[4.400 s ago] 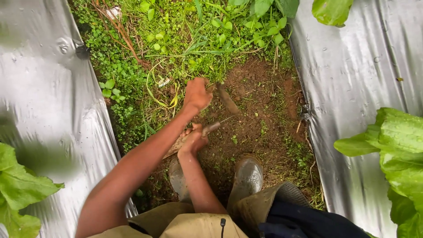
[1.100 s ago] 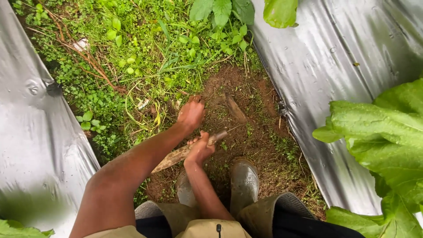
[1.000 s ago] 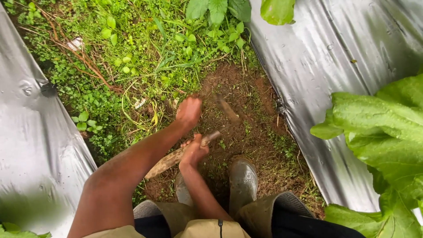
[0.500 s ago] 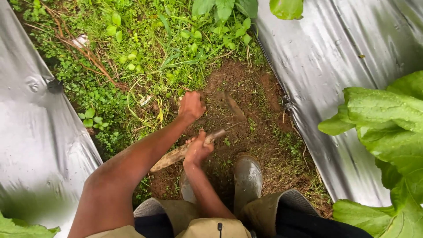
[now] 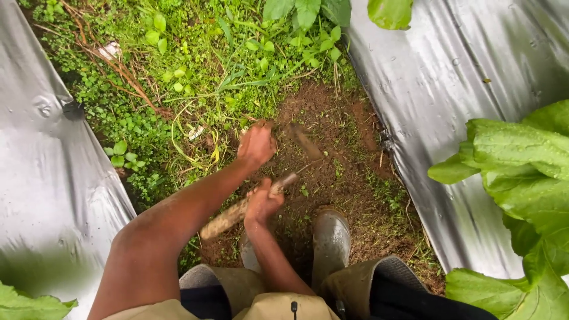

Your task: The person walks between rows of lettuce plants and uses a hand hoe to remove weeds from the soil path between the plastic mulch beds. The person repeatedly strikes the ground with the hoe and pulls out weeds by hand.

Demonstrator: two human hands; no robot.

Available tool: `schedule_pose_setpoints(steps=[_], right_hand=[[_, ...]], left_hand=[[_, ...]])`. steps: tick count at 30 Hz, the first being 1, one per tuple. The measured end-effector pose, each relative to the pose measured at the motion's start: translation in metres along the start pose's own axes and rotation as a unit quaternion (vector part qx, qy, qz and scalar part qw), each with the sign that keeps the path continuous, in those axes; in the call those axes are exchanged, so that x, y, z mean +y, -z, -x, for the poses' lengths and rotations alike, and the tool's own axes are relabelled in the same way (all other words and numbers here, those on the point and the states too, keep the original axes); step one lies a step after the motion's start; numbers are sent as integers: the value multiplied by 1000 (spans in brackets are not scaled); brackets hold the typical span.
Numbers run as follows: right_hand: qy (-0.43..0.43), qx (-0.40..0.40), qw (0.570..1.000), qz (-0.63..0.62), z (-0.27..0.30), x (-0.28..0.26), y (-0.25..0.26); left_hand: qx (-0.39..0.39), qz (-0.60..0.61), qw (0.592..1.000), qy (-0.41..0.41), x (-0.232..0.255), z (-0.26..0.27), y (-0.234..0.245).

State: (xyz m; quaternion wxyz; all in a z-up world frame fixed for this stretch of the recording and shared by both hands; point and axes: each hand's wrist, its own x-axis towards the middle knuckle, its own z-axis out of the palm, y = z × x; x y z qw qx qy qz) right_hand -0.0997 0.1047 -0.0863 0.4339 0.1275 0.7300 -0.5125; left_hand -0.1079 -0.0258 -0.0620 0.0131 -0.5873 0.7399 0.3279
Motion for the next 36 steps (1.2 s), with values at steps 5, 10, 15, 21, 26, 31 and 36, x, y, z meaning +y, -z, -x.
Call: schedule_pose_setpoints(steps=[5, 10, 15, 21, 26, 31, 36], right_hand=[[-39, -2, 999, 34, -7, 14, 2], [14, 13, 1000, 3, 0, -2, 2], [-10, 8, 1000, 4, -1, -7, 4], [22, 26, 998, -43, -2, -11, -1], [-73, -29, 997, -20, -13, 3, 4], [-62, -26, 998, -13, -21, 12, -2], [-55, -12, 998, -19, -25, 15, 4]], left_hand=[[-1, -63, 997, -35, -18, -10, -23], [9, -115, 993, -22, -36, -26, -58], [0, -145, 989, -15, -59, -39, -87], [7, -42, 999, 33, -40, -33, -62], [-11, 21, 993, 118, -50, -57, -78], [-19, 76, 986, 148, -41, -52, -64], [-41, 64, 983, 169, -40, -49, -65]])
